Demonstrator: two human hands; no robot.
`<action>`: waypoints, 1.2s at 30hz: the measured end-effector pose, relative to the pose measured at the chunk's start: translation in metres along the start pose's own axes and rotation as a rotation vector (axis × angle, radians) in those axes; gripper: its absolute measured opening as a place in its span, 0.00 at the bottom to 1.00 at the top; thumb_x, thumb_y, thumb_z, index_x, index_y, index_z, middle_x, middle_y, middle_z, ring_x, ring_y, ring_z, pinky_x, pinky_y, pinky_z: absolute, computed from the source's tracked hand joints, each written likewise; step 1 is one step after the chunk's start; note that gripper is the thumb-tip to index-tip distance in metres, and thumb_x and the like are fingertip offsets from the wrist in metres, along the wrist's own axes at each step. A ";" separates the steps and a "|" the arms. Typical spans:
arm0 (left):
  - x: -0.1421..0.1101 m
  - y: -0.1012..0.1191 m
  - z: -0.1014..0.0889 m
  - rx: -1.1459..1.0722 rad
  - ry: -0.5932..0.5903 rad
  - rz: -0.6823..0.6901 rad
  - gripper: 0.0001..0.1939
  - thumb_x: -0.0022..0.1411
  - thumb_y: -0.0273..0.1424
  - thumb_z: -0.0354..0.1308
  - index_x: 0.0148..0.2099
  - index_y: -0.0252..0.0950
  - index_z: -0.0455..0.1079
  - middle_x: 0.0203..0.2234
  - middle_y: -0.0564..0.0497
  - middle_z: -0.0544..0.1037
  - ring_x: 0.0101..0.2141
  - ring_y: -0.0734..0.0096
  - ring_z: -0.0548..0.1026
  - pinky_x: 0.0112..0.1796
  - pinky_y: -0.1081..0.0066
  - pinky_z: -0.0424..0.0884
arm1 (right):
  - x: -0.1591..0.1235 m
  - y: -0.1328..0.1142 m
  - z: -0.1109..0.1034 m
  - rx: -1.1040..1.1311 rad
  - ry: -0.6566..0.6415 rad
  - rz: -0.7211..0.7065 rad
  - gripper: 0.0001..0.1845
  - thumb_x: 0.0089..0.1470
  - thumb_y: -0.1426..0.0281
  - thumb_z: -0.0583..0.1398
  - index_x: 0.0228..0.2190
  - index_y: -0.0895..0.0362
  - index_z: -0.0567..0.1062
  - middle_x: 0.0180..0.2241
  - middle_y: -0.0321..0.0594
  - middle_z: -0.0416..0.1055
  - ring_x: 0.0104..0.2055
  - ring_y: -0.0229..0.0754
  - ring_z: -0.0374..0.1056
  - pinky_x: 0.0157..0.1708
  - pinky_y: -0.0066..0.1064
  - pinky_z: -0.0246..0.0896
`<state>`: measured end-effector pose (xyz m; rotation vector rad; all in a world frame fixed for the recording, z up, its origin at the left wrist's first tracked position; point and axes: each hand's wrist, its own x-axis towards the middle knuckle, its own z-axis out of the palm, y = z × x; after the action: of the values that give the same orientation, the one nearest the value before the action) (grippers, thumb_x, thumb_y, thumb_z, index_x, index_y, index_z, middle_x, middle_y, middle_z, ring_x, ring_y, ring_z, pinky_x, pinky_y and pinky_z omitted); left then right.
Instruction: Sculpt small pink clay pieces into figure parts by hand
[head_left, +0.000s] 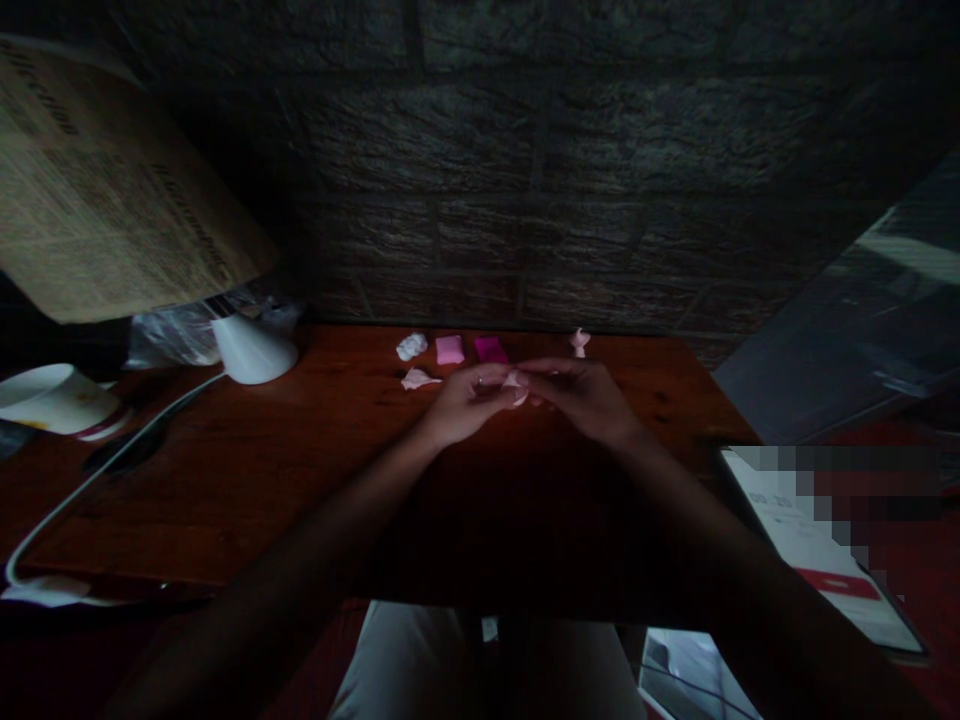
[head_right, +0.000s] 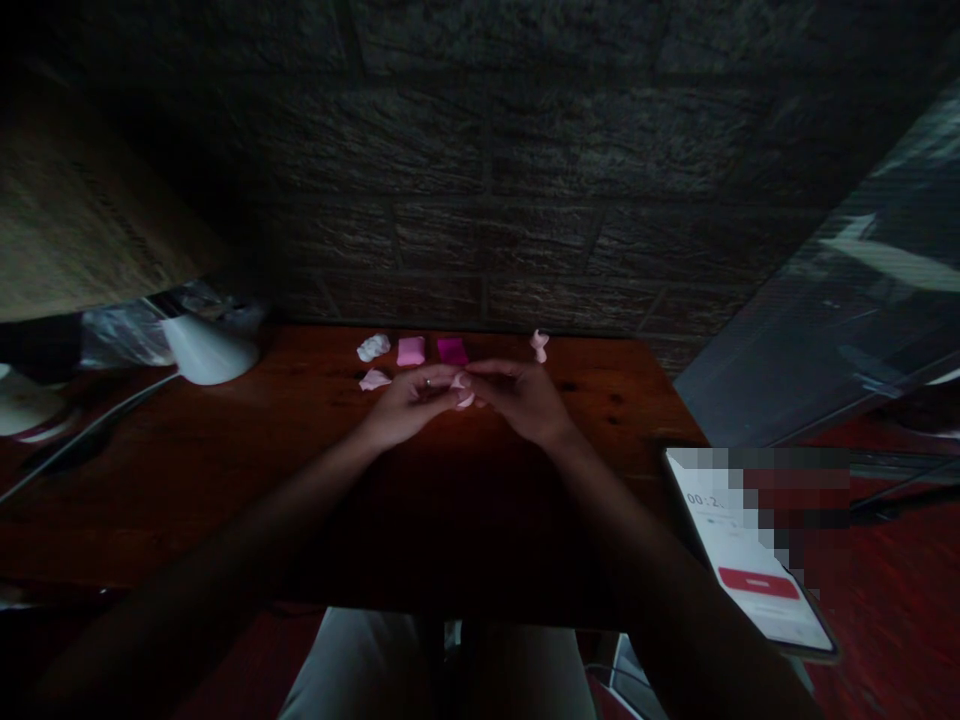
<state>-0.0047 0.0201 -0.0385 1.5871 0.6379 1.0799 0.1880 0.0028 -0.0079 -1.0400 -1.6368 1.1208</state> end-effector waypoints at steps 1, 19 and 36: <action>0.000 0.000 0.000 0.012 0.000 0.001 0.11 0.59 0.33 0.68 0.43 0.32 0.77 0.38 0.46 0.84 0.38 0.67 0.82 0.43 0.65 0.78 | 0.000 0.001 0.000 -0.007 0.002 -0.003 0.18 0.52 0.55 0.69 0.39 0.55 0.84 0.30 0.38 0.81 0.29 0.37 0.72 0.31 0.31 0.68; 0.000 0.005 0.002 -0.016 -0.025 -0.051 0.13 0.61 0.35 0.67 0.46 0.34 0.78 0.40 0.45 0.84 0.42 0.65 0.81 0.46 0.63 0.77 | -0.001 -0.001 0.001 -0.058 0.028 -0.041 0.18 0.54 0.53 0.67 0.40 0.52 0.85 0.32 0.39 0.82 0.29 0.38 0.73 0.33 0.32 0.71; -0.001 0.005 0.000 -0.067 0.098 -0.063 0.21 0.58 0.31 0.70 0.54 0.35 0.75 0.47 0.44 0.83 0.46 0.62 0.81 0.51 0.60 0.76 | -0.001 -0.005 -0.007 -0.050 0.012 -0.029 0.21 0.58 0.54 0.65 0.47 0.53 0.82 0.36 0.41 0.82 0.31 0.39 0.75 0.29 0.30 0.69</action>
<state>-0.0061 0.0182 -0.0346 1.4543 0.7058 1.1263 0.1945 0.0019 -0.0014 -1.0493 -1.6735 1.0572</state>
